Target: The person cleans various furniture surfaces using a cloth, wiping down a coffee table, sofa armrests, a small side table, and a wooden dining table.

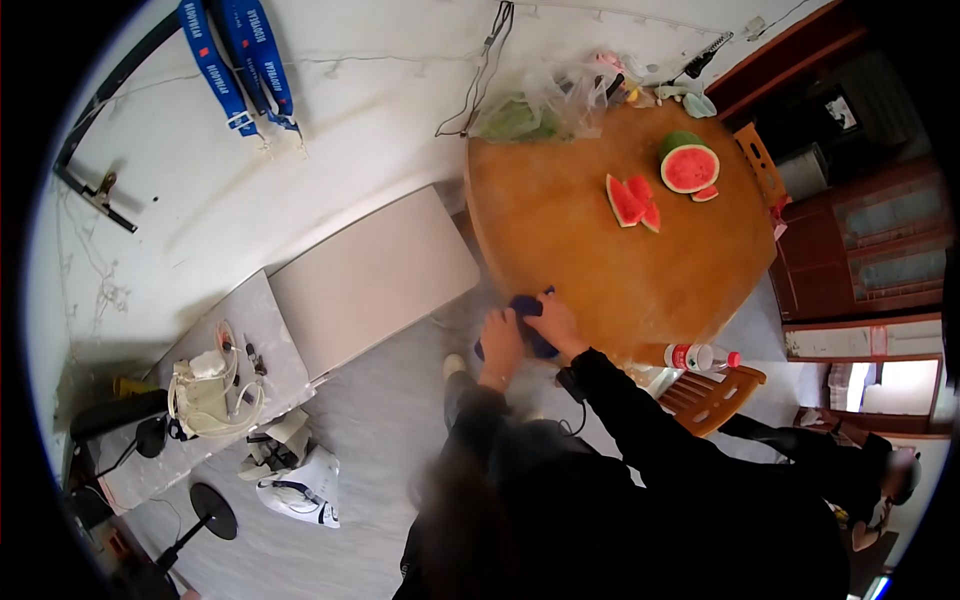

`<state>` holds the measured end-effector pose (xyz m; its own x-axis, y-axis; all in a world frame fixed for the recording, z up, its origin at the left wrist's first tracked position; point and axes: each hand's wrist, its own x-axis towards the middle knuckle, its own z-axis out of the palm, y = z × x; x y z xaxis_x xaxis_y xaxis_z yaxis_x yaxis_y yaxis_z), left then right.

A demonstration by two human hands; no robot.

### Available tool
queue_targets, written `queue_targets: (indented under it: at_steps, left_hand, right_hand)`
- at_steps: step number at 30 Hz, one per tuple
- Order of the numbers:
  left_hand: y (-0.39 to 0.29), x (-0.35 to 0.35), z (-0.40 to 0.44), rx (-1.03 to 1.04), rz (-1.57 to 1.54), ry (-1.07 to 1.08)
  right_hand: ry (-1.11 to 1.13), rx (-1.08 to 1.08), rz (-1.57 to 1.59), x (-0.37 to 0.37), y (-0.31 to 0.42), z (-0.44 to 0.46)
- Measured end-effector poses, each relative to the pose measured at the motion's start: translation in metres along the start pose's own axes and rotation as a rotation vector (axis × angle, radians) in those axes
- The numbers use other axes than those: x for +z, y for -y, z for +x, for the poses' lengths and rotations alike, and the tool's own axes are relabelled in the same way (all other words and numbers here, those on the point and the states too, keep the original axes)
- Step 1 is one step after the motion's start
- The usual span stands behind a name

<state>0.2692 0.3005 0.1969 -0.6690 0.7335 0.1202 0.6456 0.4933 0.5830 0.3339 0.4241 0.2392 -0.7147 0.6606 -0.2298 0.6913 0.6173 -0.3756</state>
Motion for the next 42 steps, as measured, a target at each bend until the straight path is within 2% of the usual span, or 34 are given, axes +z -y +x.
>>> queue_targets:
  at_steps: [3, 6, 10, 14, 16, 17, 19, 23, 25, 28, 31, 33, 35, 36, 37, 39, 41, 42]
  left_hand:
    - [-0.010, -0.011, -0.005, -0.013, 0.049, 0.009]
    - [-0.006, 0.013, -0.023, 0.002, 0.141, -0.014]
    - [-0.035, 0.033, -0.082, -0.008, 0.147, 0.020]
    - [-0.092, 0.063, -0.161, -0.208, 0.021, 0.049]
    - [-0.116, 0.087, -0.200, -0.222, -0.019, 0.102]
    - [-0.135, 0.082, -0.218, -0.137, -0.015, 0.123]
    - [-0.158, 0.085, -0.242, -0.231, -0.086, 0.228]
    - [-0.167, 0.073, -0.266, -0.113, 0.004, 0.306]
    - [-0.169, 0.059, -0.270, -0.122, 0.036, 0.379]
    - [-0.154, 0.056, -0.289, -0.085, 0.041, 0.456]
    - [-0.142, 0.047, -0.307, -0.066, 0.004, 0.581]
    - [-0.119, 0.048, -0.311, -0.092, 0.003, 0.709]
    - [-0.085, 0.050, -0.332, -0.047, -0.139, 0.699]
    - [-0.069, 0.044, -0.332, -0.098, -0.189, 0.705]
    - [-0.052, 0.040, -0.331, -0.118, -0.289, 0.582]
    - [-0.022, 0.012, -0.323, -0.285, -0.504, 0.527]
    - [0.008, -0.030, -0.304, -0.264, -0.488, 0.521]
    - [0.022, -0.050, -0.295, -0.248, -0.469, 0.533]
  right_hand:
    - [0.000, 0.008, 0.082, -0.005, -0.001, -0.008]
    - [0.032, -0.117, 0.136, -0.005, -0.022, -0.027]
    - [0.051, -0.201, 0.252, -0.012, -0.051, -0.081]
    - [0.015, -0.269, 0.197, 0.005, -0.103, -0.130]
    - [0.007, -0.304, 0.163, 0.014, -0.128, -0.152]
    - [0.024, -0.288, 0.145, 0.020, -0.140, -0.164]
    - [-0.010, -0.290, 0.201, 0.021, -0.166, -0.195]
    - [-0.013, -0.391, 0.192, 0.009, -0.197, -0.237]
    - [0.000, -0.357, 0.145, 0.016, -0.212, -0.261]
    - [0.135, -0.113, 0.242, 0.045, -0.244, -0.292]
    - [0.079, -0.104, 0.295, 0.067, -0.257, -0.304]
    - [0.258, 0.038, 0.303, 0.069, -0.252, -0.314]
    - [0.298, 0.032, 0.315, 0.091, -0.252, -0.318]
    - [0.311, 0.018, 0.340, 0.098, -0.244, -0.317]
    - [0.313, -0.006, 0.362, 0.104, -0.235, -0.312]
    - [0.303, -0.061, 0.388, 0.108, -0.206, -0.294]
    - [0.518, -0.058, 0.604, 0.104, -0.167, -0.270]
    - [0.481, -0.165, 0.511, 0.115, -0.154, -0.255]
